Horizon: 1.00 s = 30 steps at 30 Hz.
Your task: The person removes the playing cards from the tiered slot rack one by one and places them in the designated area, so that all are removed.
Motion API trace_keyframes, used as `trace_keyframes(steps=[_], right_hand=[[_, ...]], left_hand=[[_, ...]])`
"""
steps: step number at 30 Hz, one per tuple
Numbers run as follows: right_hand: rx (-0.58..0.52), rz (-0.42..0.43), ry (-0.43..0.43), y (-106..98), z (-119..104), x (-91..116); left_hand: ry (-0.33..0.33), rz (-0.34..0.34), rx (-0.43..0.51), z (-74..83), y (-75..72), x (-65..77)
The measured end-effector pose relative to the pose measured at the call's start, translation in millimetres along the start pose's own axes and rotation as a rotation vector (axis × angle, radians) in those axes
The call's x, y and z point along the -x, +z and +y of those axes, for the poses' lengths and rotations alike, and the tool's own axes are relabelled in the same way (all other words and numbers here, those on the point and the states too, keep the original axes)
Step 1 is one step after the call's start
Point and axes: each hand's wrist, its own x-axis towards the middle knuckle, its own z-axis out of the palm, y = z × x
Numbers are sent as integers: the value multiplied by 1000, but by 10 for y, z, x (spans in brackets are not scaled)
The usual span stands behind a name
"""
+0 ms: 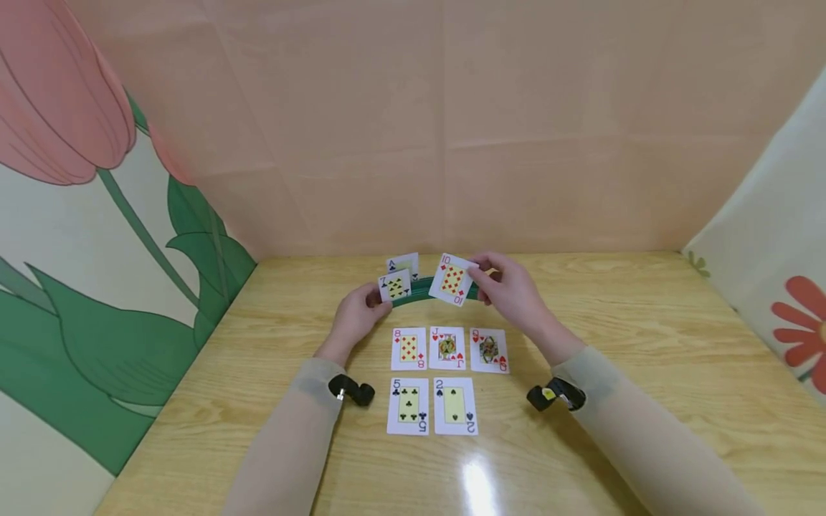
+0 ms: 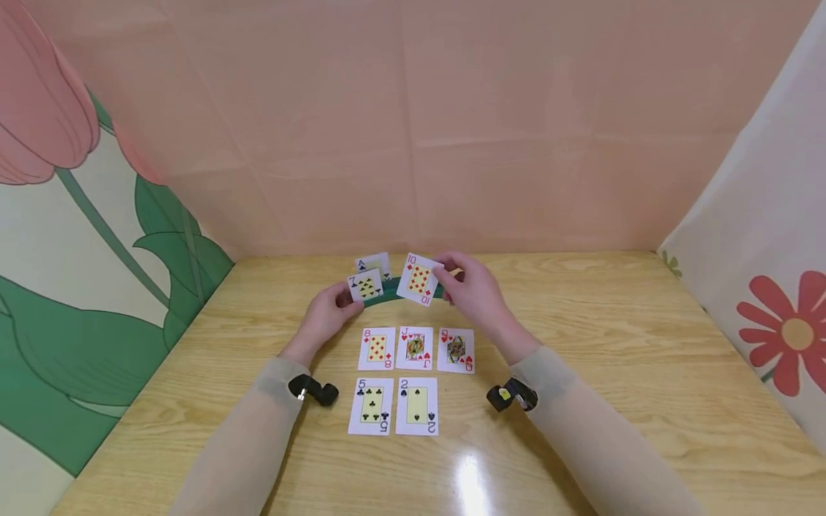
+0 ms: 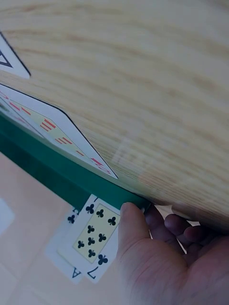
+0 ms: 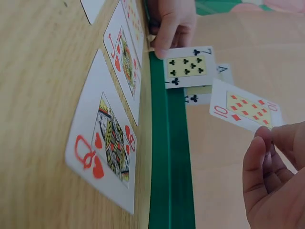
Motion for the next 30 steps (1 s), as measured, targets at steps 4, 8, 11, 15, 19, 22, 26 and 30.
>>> trace_keyframes(steps=[4,8,11,15,19,22,26,30], right_hand=[[4,-20,5,-92,24,118],[17,-58,20,-165,57,210],[37,-72,8,-214,76,258],[62,-80,-3,-275,84,314],[78,-92,10,-330,107,372],[94,-101,18,-380,132,414],[122,-118,43,-461,161,459],[134,-143,70,-547,194,491]], left_hand=[[1,1,7,-4,-17,-1],[-4,1,7,-9,-31,3],[-8,1,8,-8,-36,0],[-12,0,8,-6,-35,-5],[-16,-2,5,5,-31,4],[-22,-3,5,18,-32,12],[-29,-4,18,31,-41,20],[-32,-4,22,37,-49,23]])
